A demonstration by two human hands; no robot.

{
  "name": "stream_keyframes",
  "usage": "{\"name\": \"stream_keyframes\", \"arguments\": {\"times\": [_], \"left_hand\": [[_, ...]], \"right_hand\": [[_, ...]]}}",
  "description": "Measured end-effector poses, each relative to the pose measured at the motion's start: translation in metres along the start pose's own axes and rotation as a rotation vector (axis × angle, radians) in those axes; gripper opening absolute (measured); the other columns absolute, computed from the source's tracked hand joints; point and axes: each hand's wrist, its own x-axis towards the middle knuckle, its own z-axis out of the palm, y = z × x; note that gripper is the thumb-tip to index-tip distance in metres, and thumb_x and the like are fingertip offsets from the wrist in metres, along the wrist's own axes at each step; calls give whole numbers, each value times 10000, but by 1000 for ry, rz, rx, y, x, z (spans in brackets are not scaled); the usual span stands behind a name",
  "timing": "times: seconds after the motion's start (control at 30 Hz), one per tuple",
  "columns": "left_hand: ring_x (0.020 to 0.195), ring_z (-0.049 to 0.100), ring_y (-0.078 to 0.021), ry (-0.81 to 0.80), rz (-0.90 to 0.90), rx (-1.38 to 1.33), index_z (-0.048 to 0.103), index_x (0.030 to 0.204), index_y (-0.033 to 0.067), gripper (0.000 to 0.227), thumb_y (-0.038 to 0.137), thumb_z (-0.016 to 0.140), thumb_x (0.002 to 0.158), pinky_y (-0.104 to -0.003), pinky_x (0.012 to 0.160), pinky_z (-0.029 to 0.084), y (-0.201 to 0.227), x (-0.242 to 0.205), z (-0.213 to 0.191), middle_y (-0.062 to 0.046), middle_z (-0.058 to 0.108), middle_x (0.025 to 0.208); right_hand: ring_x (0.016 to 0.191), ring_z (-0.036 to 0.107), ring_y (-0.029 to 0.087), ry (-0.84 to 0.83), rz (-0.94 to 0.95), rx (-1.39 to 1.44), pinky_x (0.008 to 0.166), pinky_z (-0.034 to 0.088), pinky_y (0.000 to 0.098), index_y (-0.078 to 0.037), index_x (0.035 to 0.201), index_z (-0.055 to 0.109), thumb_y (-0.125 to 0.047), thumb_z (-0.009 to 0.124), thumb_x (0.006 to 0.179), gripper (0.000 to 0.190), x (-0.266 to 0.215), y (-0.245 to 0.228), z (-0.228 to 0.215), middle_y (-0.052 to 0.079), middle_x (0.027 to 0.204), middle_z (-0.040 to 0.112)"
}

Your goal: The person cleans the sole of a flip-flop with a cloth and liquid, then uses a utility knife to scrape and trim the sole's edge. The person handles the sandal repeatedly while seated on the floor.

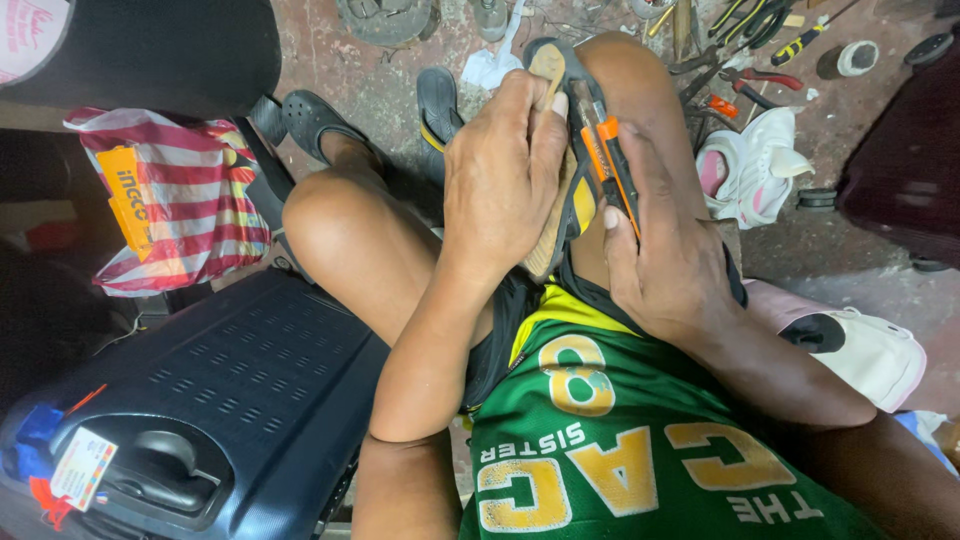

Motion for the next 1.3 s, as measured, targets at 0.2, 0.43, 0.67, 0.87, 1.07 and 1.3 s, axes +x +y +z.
{"name": "stream_keyframes", "arguments": {"times": [0.2, 0.43, 0.67, 0.87, 1.07, 1.3], "left_hand": [[879, 670, -437, -48, 8, 3, 554, 1061, 41, 129, 165, 589, 1067, -493, 760, 516, 2, 2, 3, -204, 673, 905], [927, 671, -434, -29, 27, -33, 548, 1109, 34, 104, 128, 575, 1076, -484, 807, 521, -1, 2, 6, -200, 663, 960], [981, 659, -442, -65, 78, 4, 546, 1146, 25, 123, 106, 578, 1060, -500, 831, 510, -2, 4, 8, -217, 661, 1024], [962, 675, -424, -67, 133, -45, 546, 1163, 36, 106, 98, 554, 1077, -480, 836, 524, -9, 8, 5, -205, 665, 999], [758, 697, -333, -121, 59, -89, 565, 1086, 44, 99, 135, 530, 1100, -424, 742, 522, -11, 10, 2, -135, 638, 755], [678, 732, -242, -152, -1, -154, 556, 1059, 45, 151, 175, 495, 1108, -388, 686, 555, -18, 15, -4, -82, 666, 718]], "right_hand": [[1374, 529, 409, -17, 148, -33, 1032, 456, 459, 35, 1576, 296, -112, 544, 986, 656, 0, 1, -2, 267, 1591, 454], [1489, 458, 401, 31, 25, -17, 1208, 403, 451, 56, 1590, 277, -86, 519, 1039, 618, -4, 6, 5, 283, 1601, 417], [1490, 445, 426, 30, -20, -113, 1212, 389, 481, 66, 1598, 254, -84, 523, 1030, 647, 1, 4, 2, 298, 1611, 398], [1310, 552, 444, -63, 87, -68, 1020, 482, 504, 17, 1590, 277, -114, 545, 1012, 650, 5, 0, -13, 259, 1593, 445], [1355, 564, 466, -25, -44, -109, 1083, 488, 510, 29, 1599, 280, -89, 558, 1027, 647, 3, -2, -15, 265, 1579, 452], [1183, 688, 323, -38, 167, 67, 998, 551, 406, -47, 1592, 341, -98, 588, 980, 662, -3, -8, -25, 197, 1489, 580]]}}
